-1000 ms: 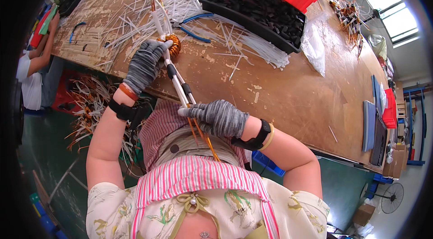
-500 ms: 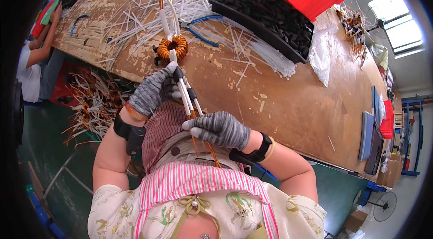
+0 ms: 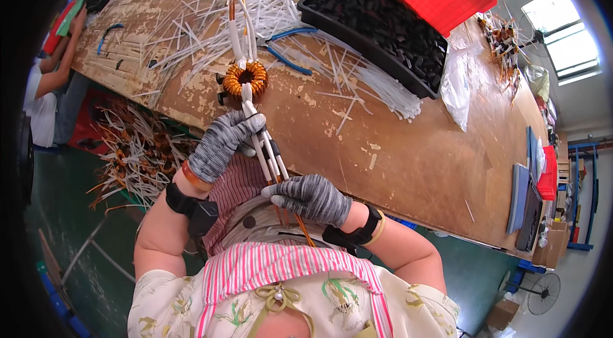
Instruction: Securing multiple insulated wires to a toroidal inductor core using plastic cable ties and trimming the excess with side cutters.
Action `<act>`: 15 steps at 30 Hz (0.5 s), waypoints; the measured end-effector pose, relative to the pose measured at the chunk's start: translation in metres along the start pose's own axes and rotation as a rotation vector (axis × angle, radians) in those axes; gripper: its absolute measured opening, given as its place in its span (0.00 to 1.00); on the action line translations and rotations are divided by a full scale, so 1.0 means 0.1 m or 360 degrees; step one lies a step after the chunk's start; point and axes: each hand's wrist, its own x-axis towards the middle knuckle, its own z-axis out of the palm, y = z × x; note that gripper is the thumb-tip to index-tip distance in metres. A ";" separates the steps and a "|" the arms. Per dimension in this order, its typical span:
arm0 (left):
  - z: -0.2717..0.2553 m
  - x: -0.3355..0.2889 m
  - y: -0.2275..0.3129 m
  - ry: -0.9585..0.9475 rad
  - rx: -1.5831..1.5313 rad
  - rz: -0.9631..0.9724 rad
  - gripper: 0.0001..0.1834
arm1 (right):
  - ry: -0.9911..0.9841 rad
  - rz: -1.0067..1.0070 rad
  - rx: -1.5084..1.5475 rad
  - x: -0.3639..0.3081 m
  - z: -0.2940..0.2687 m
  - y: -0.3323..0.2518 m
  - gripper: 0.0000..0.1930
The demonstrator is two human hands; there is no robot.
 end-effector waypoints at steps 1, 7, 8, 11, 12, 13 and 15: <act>-0.01 0.01 -0.02 0.0013 -0.0014 0.0019 0.12 | 0.0012 -0.0046 -0.0047 -0.01 0.01 0.03 0.13; -0.01 0.03 -0.03 0.0071 0.0118 0.0027 0.13 | 0.0029 -0.0136 -0.0133 0.01 0.03 0.05 0.13; -0.02 0.02 0.01 0.0047 0.0246 -0.0006 0.13 | 0.0014 -0.0124 -0.0153 0.01 0.03 0.03 0.13; -0.04 0.02 0.01 -0.0030 0.0354 0.0000 0.14 | 0.0016 -0.0111 -0.0208 0.00 0.04 0.04 0.13; -0.04 0.02 0.01 -0.0071 0.0337 0.0043 0.15 | 0.0023 -0.0119 -0.0242 0.00 0.05 0.04 0.12; -0.04 0.02 0.00 -0.0070 0.0337 0.0042 0.15 | 0.0023 -0.0118 -0.0241 0.00 0.05 0.04 0.12; -0.05 0.03 -0.01 -0.0100 0.0252 0.0040 0.15 | 0.0034 -0.0122 -0.0304 0.00 0.06 0.05 0.12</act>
